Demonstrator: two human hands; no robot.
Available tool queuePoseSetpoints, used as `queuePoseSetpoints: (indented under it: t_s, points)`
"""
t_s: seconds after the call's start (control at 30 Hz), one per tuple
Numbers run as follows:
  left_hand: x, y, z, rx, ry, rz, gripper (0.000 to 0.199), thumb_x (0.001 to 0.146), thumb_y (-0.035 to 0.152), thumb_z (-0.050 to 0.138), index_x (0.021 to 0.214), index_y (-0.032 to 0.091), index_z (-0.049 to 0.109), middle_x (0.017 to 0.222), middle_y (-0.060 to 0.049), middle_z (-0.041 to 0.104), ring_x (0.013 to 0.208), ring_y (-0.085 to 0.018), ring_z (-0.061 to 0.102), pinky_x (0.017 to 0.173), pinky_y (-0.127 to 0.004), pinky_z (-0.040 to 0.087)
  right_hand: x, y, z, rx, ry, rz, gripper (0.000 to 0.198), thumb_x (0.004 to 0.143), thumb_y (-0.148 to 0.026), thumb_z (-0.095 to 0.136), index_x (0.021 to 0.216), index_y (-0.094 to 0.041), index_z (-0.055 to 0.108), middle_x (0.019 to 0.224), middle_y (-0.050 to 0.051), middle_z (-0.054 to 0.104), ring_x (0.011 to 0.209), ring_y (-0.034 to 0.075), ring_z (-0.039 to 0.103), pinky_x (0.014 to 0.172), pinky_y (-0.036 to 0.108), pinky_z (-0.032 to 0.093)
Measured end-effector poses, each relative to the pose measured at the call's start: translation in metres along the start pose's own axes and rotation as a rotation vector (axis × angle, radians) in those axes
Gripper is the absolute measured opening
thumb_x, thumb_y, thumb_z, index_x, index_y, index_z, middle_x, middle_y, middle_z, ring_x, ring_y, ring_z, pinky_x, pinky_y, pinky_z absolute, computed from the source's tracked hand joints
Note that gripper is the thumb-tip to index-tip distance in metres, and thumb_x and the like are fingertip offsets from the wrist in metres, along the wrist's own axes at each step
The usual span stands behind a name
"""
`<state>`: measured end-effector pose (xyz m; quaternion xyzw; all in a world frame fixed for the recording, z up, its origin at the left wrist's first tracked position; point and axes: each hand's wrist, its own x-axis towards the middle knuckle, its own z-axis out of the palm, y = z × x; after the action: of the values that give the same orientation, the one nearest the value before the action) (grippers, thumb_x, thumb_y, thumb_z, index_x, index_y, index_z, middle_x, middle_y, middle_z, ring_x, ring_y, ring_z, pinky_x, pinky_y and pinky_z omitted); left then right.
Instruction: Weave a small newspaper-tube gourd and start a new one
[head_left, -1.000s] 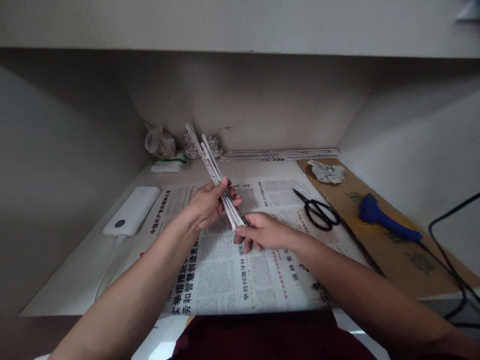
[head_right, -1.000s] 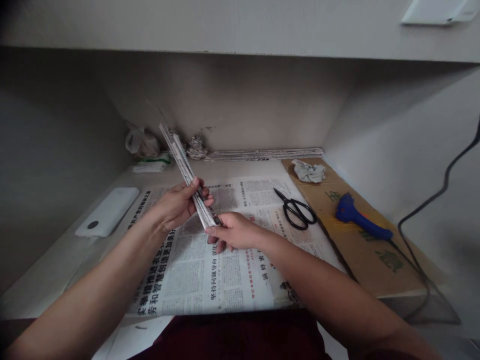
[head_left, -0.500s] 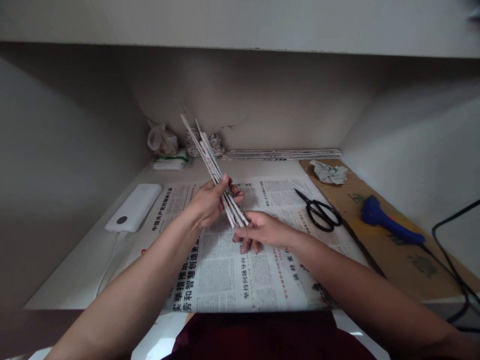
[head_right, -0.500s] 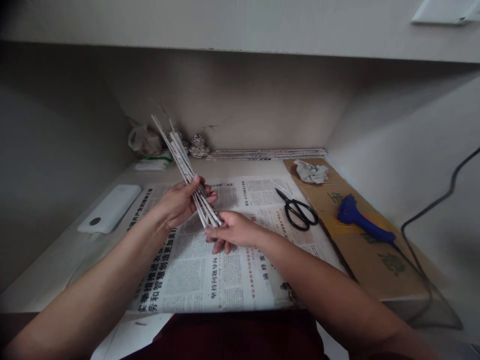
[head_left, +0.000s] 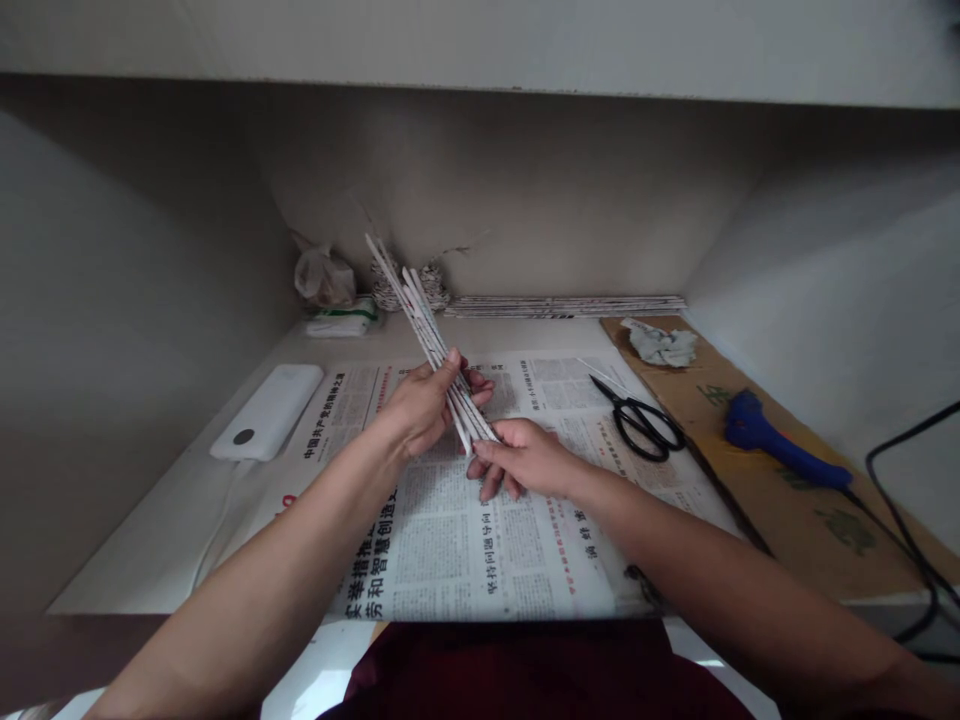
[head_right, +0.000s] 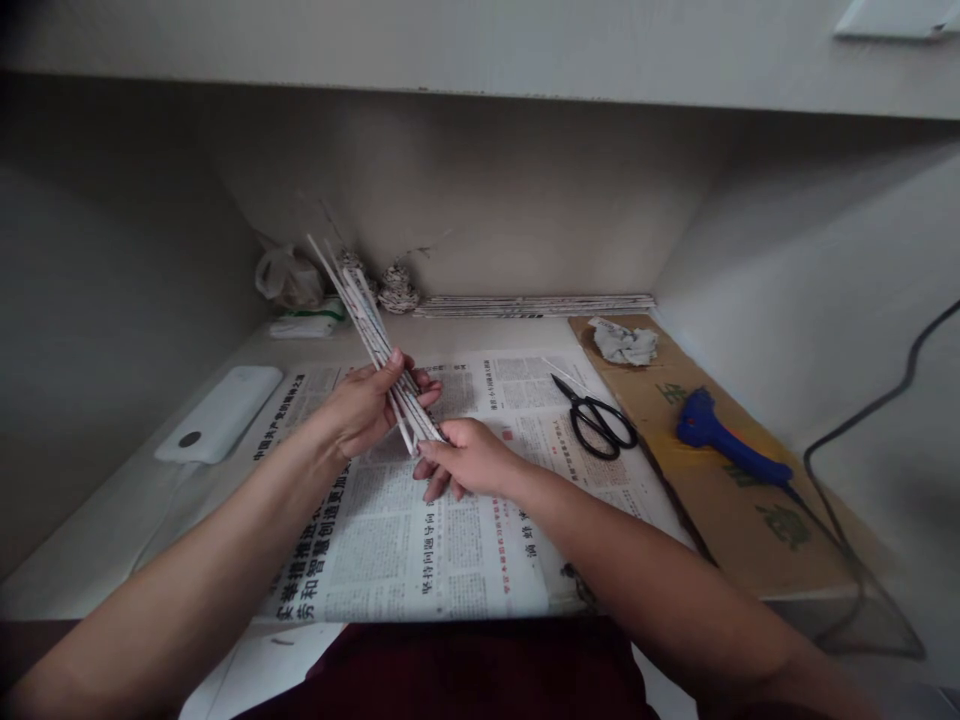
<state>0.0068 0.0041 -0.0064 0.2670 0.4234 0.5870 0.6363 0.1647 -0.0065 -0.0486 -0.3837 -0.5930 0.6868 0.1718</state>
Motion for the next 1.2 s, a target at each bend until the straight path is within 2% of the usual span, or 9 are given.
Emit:
queuePoseSetpoints:
  t_s: [0.1, 0.2, 0.27, 0.4, 0.7, 0.83, 0.93, 1.07, 1.2]
  points:
    - [0.001, -0.002, -0.002, -0.002, -0.006, 0.011, 0.017, 0.090, 0.026, 0.056, 0.081, 0.012, 0.055, 0.072, -0.008, 0.066, 0.073, -0.019, 0.070, 0.073, -0.032, 0.061, -0.001, -0.001, -0.003, 0.079, -0.049, 0.013, 0.013, 0.089, -0.026, 0.057, 0.094, -0.015, 0.052, 0.088, 0.007, 0.068, 0.062, 0.014, 0.069, 0.041, 0.019, 0.045]
    - [0.001, -0.006, -0.001, -0.003, -0.031, 0.000, 0.017, 0.091, 0.027, 0.055, 0.082, 0.012, 0.054, 0.073, -0.008, 0.066, 0.073, -0.018, 0.070, 0.072, -0.031, 0.061, -0.002, -0.002, -0.005, 0.150, -0.134, -0.014, 0.029, 0.079, -0.023, 0.070, 0.102, -0.016, 0.053, 0.100, 0.008, 0.068, 0.073, 0.015, 0.070, 0.049, 0.020, 0.050]
    - [0.000, -0.007, 0.001, -0.007, -0.040, -0.015, 0.017, 0.091, 0.027, 0.055, 0.082, 0.013, 0.053, 0.073, -0.008, 0.066, 0.072, -0.018, 0.070, 0.071, -0.031, 0.060, -0.002, -0.001, -0.004, 0.156, -0.117, -0.024, 0.032, 0.075, -0.024, 0.074, 0.099, -0.016, 0.054, 0.097, 0.007, 0.068, 0.070, 0.015, 0.070, 0.045, 0.018, 0.047]
    - [-0.005, -0.006, 0.005, 0.028, -0.058, -0.034, 0.017, 0.092, 0.026, 0.054, 0.082, 0.013, 0.052, 0.073, -0.008, 0.066, 0.071, -0.017, 0.068, 0.071, -0.031, 0.059, 0.001, 0.000, 0.001, 0.136, -0.023, -0.032, 0.019, 0.083, -0.028, 0.067, 0.087, -0.016, 0.053, 0.081, 0.004, 0.066, 0.054, 0.011, 0.065, 0.035, 0.017, 0.037]
    - [-0.002, 0.009, -0.015, 0.461, -0.261, -0.015, 0.032, 0.078, 0.043, 0.069, 0.087, 0.013, 0.062, 0.086, -0.007, 0.068, 0.076, -0.018, 0.066, 0.067, -0.030, 0.054, -0.002, -0.004, 0.004, 0.126, -0.030, 0.028, 0.010, 0.088, -0.025, 0.059, 0.088, -0.015, 0.057, 0.071, 0.001, 0.062, 0.047, 0.008, 0.061, 0.032, 0.017, 0.031]
    - [0.002, 0.011, -0.019, 0.671, -0.276, 0.100, 0.035, 0.073, 0.047, 0.071, 0.084, 0.015, 0.062, 0.071, -0.002, 0.062, 0.061, -0.013, 0.058, 0.049, -0.021, 0.045, -0.002, -0.003, 0.003, 0.148, -0.048, 0.032, 0.014, 0.088, -0.029, 0.059, 0.088, -0.015, 0.060, 0.071, 0.001, 0.064, 0.049, 0.010, 0.063, 0.032, 0.018, 0.031]
    - [0.003, 0.005, -0.017, 0.688, -0.313, 0.146, 0.036, 0.072, 0.048, 0.071, 0.082, 0.015, 0.062, 0.062, 0.001, 0.057, 0.052, -0.009, 0.049, 0.044, -0.019, 0.037, -0.002, -0.001, 0.003, 0.153, -0.068, 0.022, 0.018, 0.088, -0.033, 0.060, 0.088, -0.014, 0.061, 0.071, 0.003, 0.066, 0.052, 0.012, 0.065, 0.033, 0.018, 0.033]
    - [0.003, -0.003, -0.013, 0.682, -0.275, 0.150, 0.037, 0.073, 0.050, 0.069, 0.076, 0.014, 0.062, 0.058, 0.001, 0.054, 0.049, -0.008, 0.045, 0.044, -0.020, 0.036, -0.004, 0.000, 0.000, 0.181, -0.141, 0.035, 0.024, 0.088, -0.038, 0.060, 0.090, -0.014, 0.062, 0.073, 0.004, 0.067, 0.057, 0.014, 0.068, 0.038, 0.018, 0.043]
    - [0.005, -0.003, -0.014, 0.627, -0.171, 0.184, 0.039, 0.073, 0.052, 0.068, 0.068, 0.014, 0.060, 0.054, 0.003, 0.050, 0.047, -0.008, 0.044, 0.043, -0.020, 0.034, -0.006, -0.003, -0.008, 0.278, -0.321, 0.057, 0.035, 0.090, -0.045, 0.056, 0.105, -0.014, 0.061, 0.086, 0.007, 0.069, 0.070, 0.016, 0.071, 0.054, 0.022, 0.054]
